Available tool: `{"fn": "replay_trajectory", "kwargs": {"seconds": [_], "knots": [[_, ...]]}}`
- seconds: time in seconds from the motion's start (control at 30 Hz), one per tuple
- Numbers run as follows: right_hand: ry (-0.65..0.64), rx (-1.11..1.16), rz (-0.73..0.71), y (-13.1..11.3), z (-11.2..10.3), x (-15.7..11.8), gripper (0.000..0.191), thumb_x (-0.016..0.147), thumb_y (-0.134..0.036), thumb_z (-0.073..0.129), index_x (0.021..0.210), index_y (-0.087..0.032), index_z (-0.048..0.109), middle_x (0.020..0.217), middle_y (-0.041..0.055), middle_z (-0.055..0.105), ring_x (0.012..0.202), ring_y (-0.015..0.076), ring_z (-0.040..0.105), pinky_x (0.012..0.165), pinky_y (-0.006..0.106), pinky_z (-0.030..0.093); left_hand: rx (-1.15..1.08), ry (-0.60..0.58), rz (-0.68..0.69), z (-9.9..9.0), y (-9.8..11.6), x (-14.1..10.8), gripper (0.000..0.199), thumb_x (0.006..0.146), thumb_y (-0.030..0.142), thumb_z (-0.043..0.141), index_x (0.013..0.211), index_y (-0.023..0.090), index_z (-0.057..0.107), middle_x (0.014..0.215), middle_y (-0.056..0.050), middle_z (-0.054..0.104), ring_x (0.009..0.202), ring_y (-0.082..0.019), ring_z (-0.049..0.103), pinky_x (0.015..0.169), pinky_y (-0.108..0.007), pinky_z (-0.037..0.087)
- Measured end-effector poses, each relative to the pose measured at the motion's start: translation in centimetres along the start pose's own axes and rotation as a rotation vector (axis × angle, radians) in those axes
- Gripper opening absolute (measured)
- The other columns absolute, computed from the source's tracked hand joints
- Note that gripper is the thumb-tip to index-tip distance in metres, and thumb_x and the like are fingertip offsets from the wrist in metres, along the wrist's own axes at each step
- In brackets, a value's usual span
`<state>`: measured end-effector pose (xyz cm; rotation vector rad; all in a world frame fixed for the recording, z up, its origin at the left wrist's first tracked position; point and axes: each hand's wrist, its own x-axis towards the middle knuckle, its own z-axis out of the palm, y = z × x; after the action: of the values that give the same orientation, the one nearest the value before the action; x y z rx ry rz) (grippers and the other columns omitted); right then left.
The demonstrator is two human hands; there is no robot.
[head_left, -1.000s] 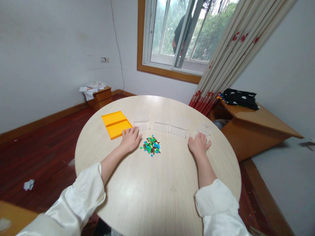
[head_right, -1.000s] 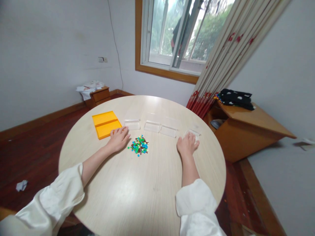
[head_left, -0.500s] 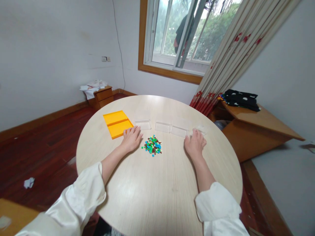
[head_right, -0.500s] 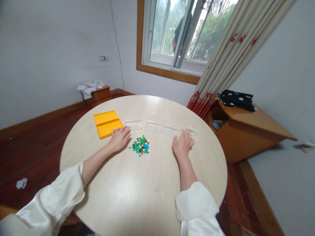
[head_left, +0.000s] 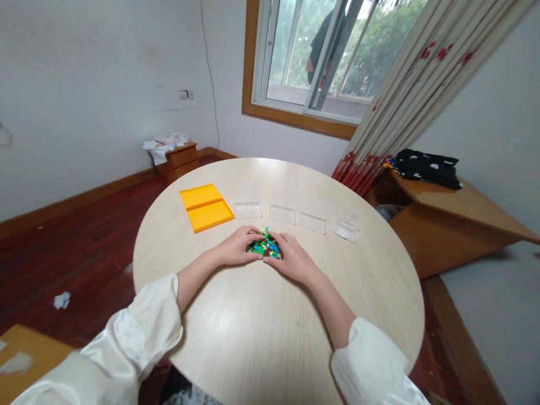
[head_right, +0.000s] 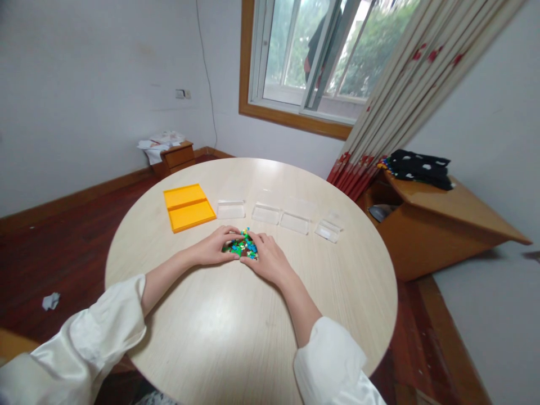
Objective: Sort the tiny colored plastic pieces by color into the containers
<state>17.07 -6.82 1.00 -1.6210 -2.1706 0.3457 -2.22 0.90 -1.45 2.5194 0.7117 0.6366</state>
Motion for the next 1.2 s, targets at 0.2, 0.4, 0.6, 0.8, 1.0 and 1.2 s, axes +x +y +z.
{"fn": "replay_trajectory", "kwargs": {"seconds": [0.2,0.4,0.6,0.8,1.0,1.2], "knots": [[0.076,0.093,-0.057,1.1,1.1,0.7,0.026,0.083,-0.018,0.057,0.109,-0.018,0.060,0.102,0.0082,0.061,0.097,0.0179,0.059,0.088,0.033,0.046,-0.106,0.045,0.000,0.4,0.2,0.4,0.025,0.084,0.022,0.053,0.106,0.020,0.066,0.101,-0.008,0.062,0.098,-0.019,0.057,0.089,-0.034,0.045],[0.173,0.111,-0.100,1.8,1.6,1.1,0.016,0.085,-0.013,0.052,0.093,-0.018,0.065,0.089,0.0059,0.065,0.086,0.0162,0.061,0.080,0.030,0.048,-0.152,0.119,-0.001,0.6,0.3,0.6,0.021,0.083,0.014,0.051,0.095,0.018,0.068,0.093,-0.006,0.065,0.087,-0.015,0.060,0.081,-0.028,0.047],[0.297,0.160,-0.076,1.7,1.2,1.2,0.020,0.087,-0.016,0.046,0.091,-0.018,0.066,0.089,0.0065,0.068,0.083,0.0170,0.062,0.078,0.031,0.049,-0.203,0.212,-0.090,0.2,0.5,0.6,0.016,0.080,0.015,0.056,0.092,0.015,0.066,0.088,-0.005,0.067,0.083,-0.015,0.061,0.079,-0.029,0.048],[0.311,0.155,-0.053,1.7,0.8,1.1,0.023,0.085,-0.017,0.045,0.091,-0.018,0.066,0.089,0.0072,0.069,0.083,0.0171,0.062,0.077,0.030,0.048,-0.326,0.239,-0.141,0.0,0.4,0.4,0.019,0.078,0.020,0.057,0.094,0.015,0.065,0.093,-0.007,0.068,0.083,-0.016,0.062,0.076,-0.029,0.051],[0.291,0.131,0.042,1.3,-0.2,0.8,0.023,0.082,-0.016,0.045,0.086,-0.016,0.068,0.082,0.0060,0.069,0.070,0.0149,0.060,0.069,0.027,0.046,-0.229,0.248,-0.192,-1.1,0.6,0.4,0.017,0.078,0.024,0.056,0.085,0.014,0.067,0.080,-0.005,0.067,0.073,-0.014,0.059,0.070,-0.026,0.047],[0.005,0.150,-0.006,0.5,-0.8,0.2,0.019,0.076,-0.023,0.063,0.092,-0.016,0.068,0.073,0.0021,0.065,0.063,0.0123,0.054,0.062,0.023,0.041,-0.135,0.079,-0.315,-3.2,0.1,-0.3,0.021,0.078,0.026,0.052,0.082,0.012,0.067,0.071,-0.004,0.063,0.064,-0.013,0.052,0.059,-0.023,0.039]]}}
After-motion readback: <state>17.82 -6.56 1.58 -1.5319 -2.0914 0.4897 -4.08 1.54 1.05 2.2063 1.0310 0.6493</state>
